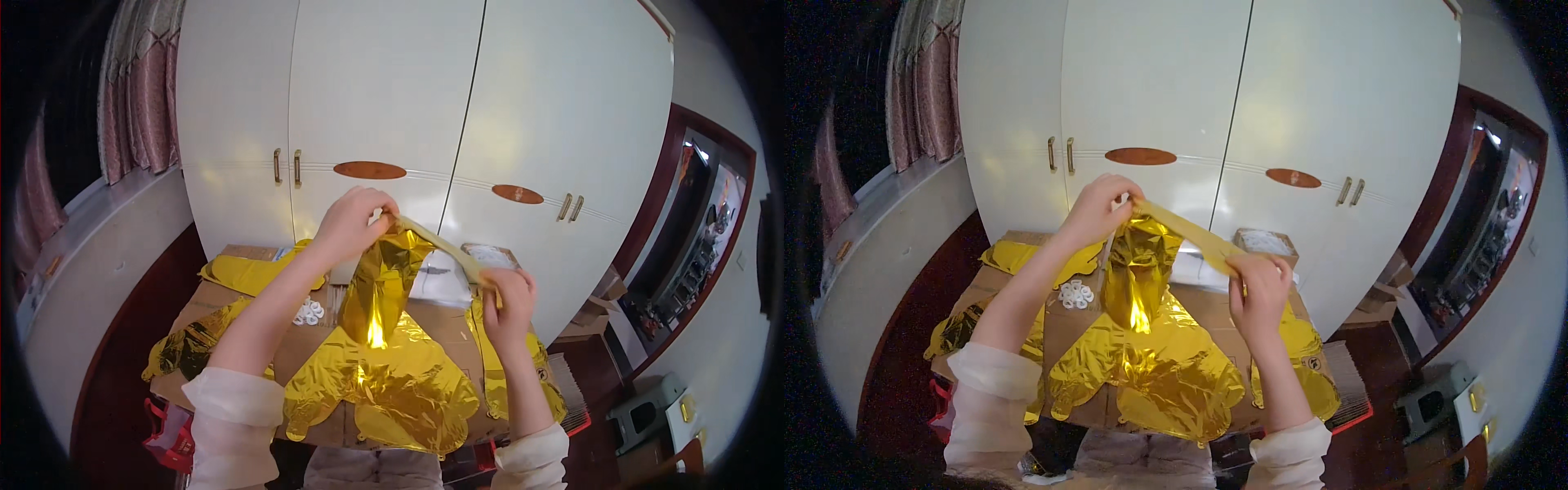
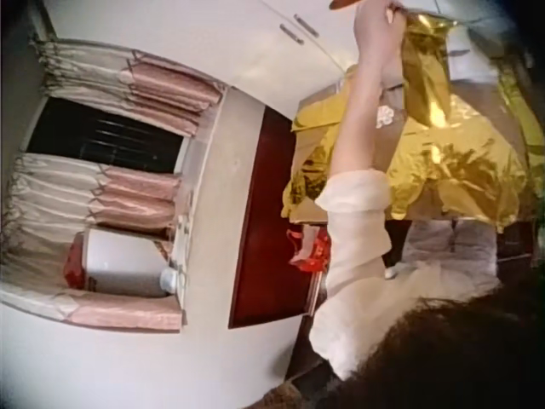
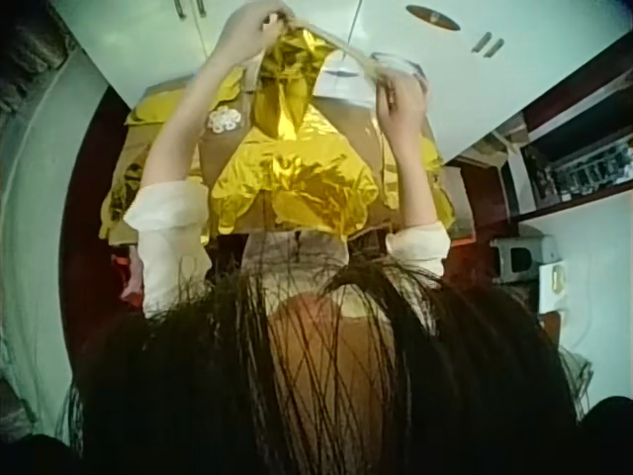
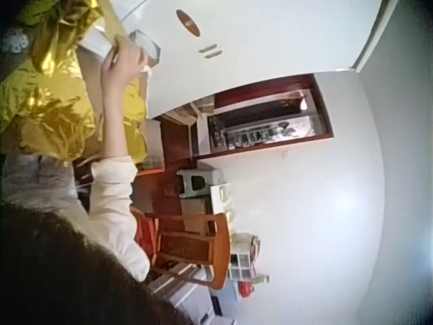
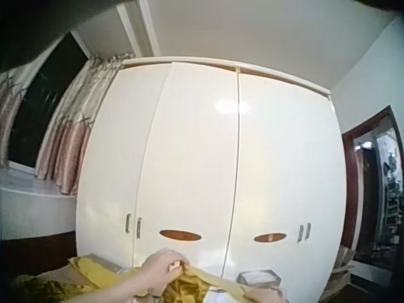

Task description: Folding gold-colored packaging material over cardboard inserts and applying labels.

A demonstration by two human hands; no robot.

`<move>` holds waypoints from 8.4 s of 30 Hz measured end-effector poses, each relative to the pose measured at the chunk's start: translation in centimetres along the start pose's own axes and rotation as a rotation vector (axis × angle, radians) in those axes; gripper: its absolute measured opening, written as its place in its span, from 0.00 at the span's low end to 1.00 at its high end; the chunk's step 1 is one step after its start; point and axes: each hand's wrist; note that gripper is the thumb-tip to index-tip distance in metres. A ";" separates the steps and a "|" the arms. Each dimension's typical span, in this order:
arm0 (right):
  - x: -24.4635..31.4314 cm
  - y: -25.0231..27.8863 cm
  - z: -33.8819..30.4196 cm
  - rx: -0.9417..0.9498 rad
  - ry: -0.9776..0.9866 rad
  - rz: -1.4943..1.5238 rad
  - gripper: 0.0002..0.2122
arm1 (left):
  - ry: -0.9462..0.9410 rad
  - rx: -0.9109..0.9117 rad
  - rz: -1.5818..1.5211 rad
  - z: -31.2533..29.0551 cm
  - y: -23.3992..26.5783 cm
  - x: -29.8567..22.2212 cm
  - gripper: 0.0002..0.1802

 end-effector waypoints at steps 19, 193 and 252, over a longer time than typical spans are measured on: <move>4.9 6.2 -22.2 0.695 0.345 0.049 0.07 | -0.237 0.617 0.319 -27.0 -7.6 3.3 0.07; -1.5 -15.2 -17.6 1.379 0.336 0.069 0.56 | 0.024 0.742 0.016 -21.6 -16.7 11.2 0.21; 15.6 2.1 -22.3 0.814 -0.080 0.282 0.09 | 0.021 0.721 0.246 -22.8 -17.5 12.1 0.34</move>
Point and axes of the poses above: each hand's wrist, its own z-axis towards the middle knuckle, its own y-axis out of the back of the hand, x = y × z, and after that the axes turned 14 degrees about -z, right-handed
